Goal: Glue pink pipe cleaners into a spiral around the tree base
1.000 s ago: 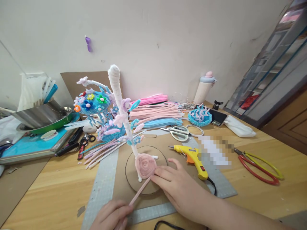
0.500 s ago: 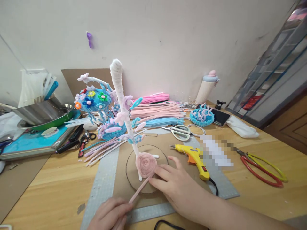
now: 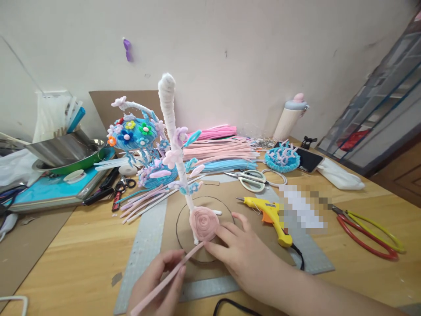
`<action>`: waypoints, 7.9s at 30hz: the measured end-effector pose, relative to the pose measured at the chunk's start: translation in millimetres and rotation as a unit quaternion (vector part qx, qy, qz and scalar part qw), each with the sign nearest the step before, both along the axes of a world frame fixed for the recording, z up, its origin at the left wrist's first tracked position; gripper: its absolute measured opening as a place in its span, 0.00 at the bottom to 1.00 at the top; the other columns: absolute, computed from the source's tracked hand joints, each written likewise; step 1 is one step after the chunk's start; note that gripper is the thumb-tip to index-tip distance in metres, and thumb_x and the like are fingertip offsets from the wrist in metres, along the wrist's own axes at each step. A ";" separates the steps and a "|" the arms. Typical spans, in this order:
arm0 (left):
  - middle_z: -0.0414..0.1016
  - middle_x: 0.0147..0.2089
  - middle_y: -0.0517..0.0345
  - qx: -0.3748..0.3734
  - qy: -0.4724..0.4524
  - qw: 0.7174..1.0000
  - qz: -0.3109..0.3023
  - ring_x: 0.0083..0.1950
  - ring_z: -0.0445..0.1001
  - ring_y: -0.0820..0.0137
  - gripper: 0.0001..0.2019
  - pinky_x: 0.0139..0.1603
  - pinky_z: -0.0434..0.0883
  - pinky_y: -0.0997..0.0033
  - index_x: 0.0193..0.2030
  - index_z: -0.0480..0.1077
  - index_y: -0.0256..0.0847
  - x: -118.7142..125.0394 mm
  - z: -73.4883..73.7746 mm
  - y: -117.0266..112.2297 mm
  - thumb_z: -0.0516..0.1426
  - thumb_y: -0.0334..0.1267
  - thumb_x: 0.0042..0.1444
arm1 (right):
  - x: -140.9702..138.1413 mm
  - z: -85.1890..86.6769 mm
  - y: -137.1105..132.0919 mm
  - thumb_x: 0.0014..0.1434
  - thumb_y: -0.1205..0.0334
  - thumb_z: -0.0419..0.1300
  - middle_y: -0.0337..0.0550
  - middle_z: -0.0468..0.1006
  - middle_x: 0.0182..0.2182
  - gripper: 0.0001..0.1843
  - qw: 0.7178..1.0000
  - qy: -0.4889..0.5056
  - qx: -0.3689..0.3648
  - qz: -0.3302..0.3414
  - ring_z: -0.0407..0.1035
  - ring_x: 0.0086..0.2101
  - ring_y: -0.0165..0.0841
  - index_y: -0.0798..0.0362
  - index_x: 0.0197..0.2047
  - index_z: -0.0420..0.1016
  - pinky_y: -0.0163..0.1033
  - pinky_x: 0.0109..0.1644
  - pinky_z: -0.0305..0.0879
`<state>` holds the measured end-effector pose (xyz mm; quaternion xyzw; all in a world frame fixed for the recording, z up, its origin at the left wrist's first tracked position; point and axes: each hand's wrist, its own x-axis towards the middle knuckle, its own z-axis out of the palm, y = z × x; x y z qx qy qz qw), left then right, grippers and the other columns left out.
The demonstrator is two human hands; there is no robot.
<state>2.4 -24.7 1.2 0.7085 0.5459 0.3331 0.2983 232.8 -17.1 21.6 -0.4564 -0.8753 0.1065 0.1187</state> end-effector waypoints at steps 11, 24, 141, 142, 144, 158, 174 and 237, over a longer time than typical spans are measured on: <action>0.75 0.28 0.63 -0.063 0.034 0.997 0.032 0.31 0.73 0.69 0.10 0.32 0.68 0.74 0.32 0.69 0.46 22.4 1.9 1.5 0.52 0.46 0.59 | 1.4 5.2 -2.1 0.59 0.74 0.48 0.42 0.66 0.57 0.28 1.000 0.002 -0.004 0.006 0.59 0.54 0.38 0.41 0.59 0.60 0.56 0.61 0.35; 0.74 0.29 0.64 0.054 0.090 0.994 -0.015 0.31 0.74 0.72 0.06 0.35 0.70 0.76 0.32 0.67 0.46 25.6 0.5 8.7 0.52 0.36 0.60 | -4.9 -3.0 -0.6 0.59 0.69 0.50 0.49 0.66 0.58 0.24 0.999 -0.030 0.032 0.009 0.58 0.54 0.44 0.46 0.59 0.62 0.58 0.59 0.35; 0.70 0.45 0.56 0.053 0.089 0.992 -0.075 0.45 0.69 0.63 0.17 0.43 0.68 0.62 0.50 0.65 0.47 37.0 -8.1 52.5 0.59 0.36 0.53 | 4.5 -26.3 -13.3 0.58 0.76 0.49 0.44 0.73 0.49 0.20 0.965 0.244 0.016 -0.092 0.63 0.49 0.36 0.51 0.49 0.70 0.45 0.54 0.61; 0.70 0.44 0.56 0.054 0.092 0.992 -0.071 0.44 0.69 0.63 0.17 0.43 0.68 0.62 0.50 0.64 0.46 36.6 -9.1 52.7 0.59 0.37 0.53 | 5.2 -27.7 -13.6 0.58 0.76 0.49 0.45 0.73 0.48 0.19 0.964 0.248 0.019 -0.094 0.64 0.49 0.36 0.51 0.48 0.71 0.44 0.54 0.61; 0.70 0.43 0.56 0.058 0.095 0.992 -0.066 0.44 0.69 0.63 0.18 0.43 0.68 0.62 0.51 0.64 0.46 35.7 -10.8 52.9 0.59 0.37 0.53 | 6.3 -30.7 -14.2 0.57 0.76 0.48 0.46 0.72 0.49 0.19 0.964 0.246 0.024 -0.100 0.64 0.50 0.36 0.52 0.48 0.71 0.44 0.54 0.62; 0.69 0.43 0.55 0.071 0.101 0.990 -0.061 0.44 0.69 0.62 0.18 0.43 0.69 0.60 0.52 0.63 0.46 35.7 -15.2 52.9 0.58 0.38 0.54 | 5.4 -32.5 -12.3 0.57 0.75 0.48 0.50 0.69 0.53 0.23 0.972 0.205 0.014 -0.111 0.63 0.53 0.39 0.52 0.54 0.69 0.49 0.57 0.62; 0.70 0.49 0.52 0.058 0.052 0.994 -0.078 0.49 0.70 0.62 0.21 0.48 0.70 0.58 0.56 0.60 0.46 31.3 -7.5 48.8 0.54 0.32 0.55 | 3.4 -8.8 -12.0 0.59 0.74 0.50 0.44 0.72 0.49 0.19 0.972 0.203 -0.011 -0.118 0.66 0.47 0.37 0.47 0.50 0.70 0.45 0.50 0.65; 0.68 0.23 0.65 0.027 0.079 0.996 -0.013 0.24 0.66 0.72 0.07 0.25 0.64 0.74 0.29 0.67 0.44 37.6 19.0 46.3 0.52 0.40 0.55 | -26.2 -36.2 -16.2 0.58 0.64 0.55 0.48 0.63 0.62 0.13 0.998 0.060 0.018 0.027 0.59 0.52 0.40 0.56 0.46 0.72 0.44 0.56 0.57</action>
